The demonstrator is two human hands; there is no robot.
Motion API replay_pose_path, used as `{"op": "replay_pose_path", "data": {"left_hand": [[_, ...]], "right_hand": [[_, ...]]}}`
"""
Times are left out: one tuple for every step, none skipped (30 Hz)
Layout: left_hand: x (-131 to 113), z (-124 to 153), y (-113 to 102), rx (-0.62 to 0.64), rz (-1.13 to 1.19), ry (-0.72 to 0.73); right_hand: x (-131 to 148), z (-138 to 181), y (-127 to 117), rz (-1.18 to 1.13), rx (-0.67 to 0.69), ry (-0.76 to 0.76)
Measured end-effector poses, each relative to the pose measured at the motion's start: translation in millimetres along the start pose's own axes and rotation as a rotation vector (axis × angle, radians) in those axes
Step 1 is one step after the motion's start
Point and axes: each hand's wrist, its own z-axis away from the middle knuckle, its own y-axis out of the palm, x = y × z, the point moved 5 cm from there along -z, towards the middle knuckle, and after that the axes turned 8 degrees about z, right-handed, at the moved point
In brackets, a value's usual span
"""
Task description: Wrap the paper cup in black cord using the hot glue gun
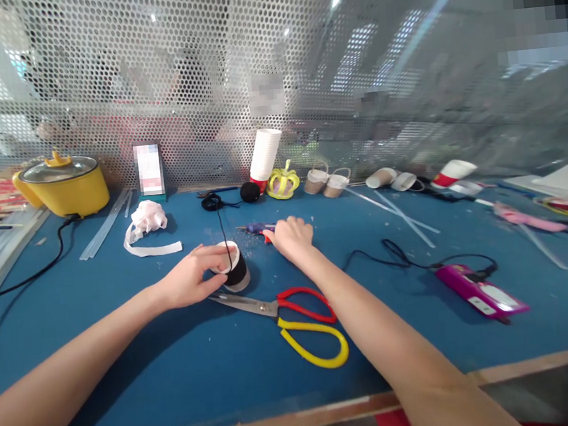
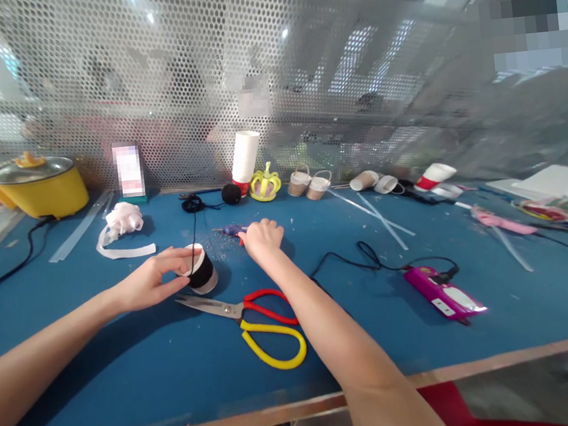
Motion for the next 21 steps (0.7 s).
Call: {"op": "replay_pose_path", "data": {"left_hand": [[-0.1,0.0,0.5,-0.001,-0.012,0.0],[-0.3,0.1,0.9,-0.003,-0.018,-0.001],[-0.9,0.2,1.2,-0.005,-0.022,0.0],[-1.8,0.3,1.3,-0.007,-0.025,0.001],[-2.8,0.6,1.3,-0.01,-0.028,0.004],[-3.8,0.8,1.3,-0.011,-0.031,0.007],[-4.6,1.2,1.4,-0.01,-0.033,0.009],[-4.8,1.5,1.5,-0.006,-0.031,0.01],[-4.2,1.7,1.4,-0.005,-0.022,0.005],[-2.7,1.8,1.1,-0.007,-0.001,-0.004],[-0.2,1.7,0.7,-0.012,0.031,-0.017],[3.1,1.5,-0.1,-0.024,0.077,-0.034],[6.7,1.1,-1.1,-0.038,0.139,-0.048],[11.3,0.6,-1.7,-0.05,0.21,-0.074],[16.4,0.2,-2.7,-0.073,0.288,-0.109],[20.6,-0.3,-3.2,-0.09,0.361,-0.13],[23.9,-0.9,-3.1,-0.1,0.439,-0.141],[26.9,-1.2,-2.6,-0.109,0.513,-0.158],[29.3,-1.4,-1.7,-0.113,0.583,-0.177],[31.3,-1.3,-0.5,-0.117,0.645,-0.199],[32.7,-1.0,1.0,-0.117,0.698,-0.224]], "right_hand": [[8.0,3.3,-2.3,-0.004,-0.002,-0.042],[18.0,7.3,-1.9,-0.048,0.041,-0.103],[29.6,11.9,1.3,-0.132,0.129,-0.176],[42.0,17.3,6.9,-0.253,0.261,-0.245],[54.4,23.3,13.1,-0.391,0.404,-0.301],[65.5,28.7,18.4,-0.513,0.525,-0.338],[74.7,32.5,22.0,-0.612,0.599,-0.363],[81.4,34.3,23.7,-0.687,0.618,-0.381],[85.5,34.4,23.4,-0.749,0.595,-0.391],[87.3,33.6,21.3,-0.813,0.546,-0.396],[86.5,32.5,18.0,-0.884,0.488,-0.389],[83.8,31.8,13.9,-0.959,0.436,-0.371],[79.6,31.6,9.3,-1.031,0.393,-0.348],[74.8,32.1,4.5,-1.093,0.358,-0.328],[69.4,33.1,-0.3,-1.136,0.323,-0.31],[63.9,34.5,-4.9,-1.16,0.286,-0.295],[58.6,36.0,-8.8,-1.171,0.247,-0.281],[53.7,37.6,-11.8,-1.174,0.208,-0.269],[49.2,39.1,-13.7,-1.176,0.167,-0.254],[45.1,40.3,-14.4,-1.175,0.13,-0.237],[41.8,41.3,-13.9,-1.174,0.101,-0.221]]}}
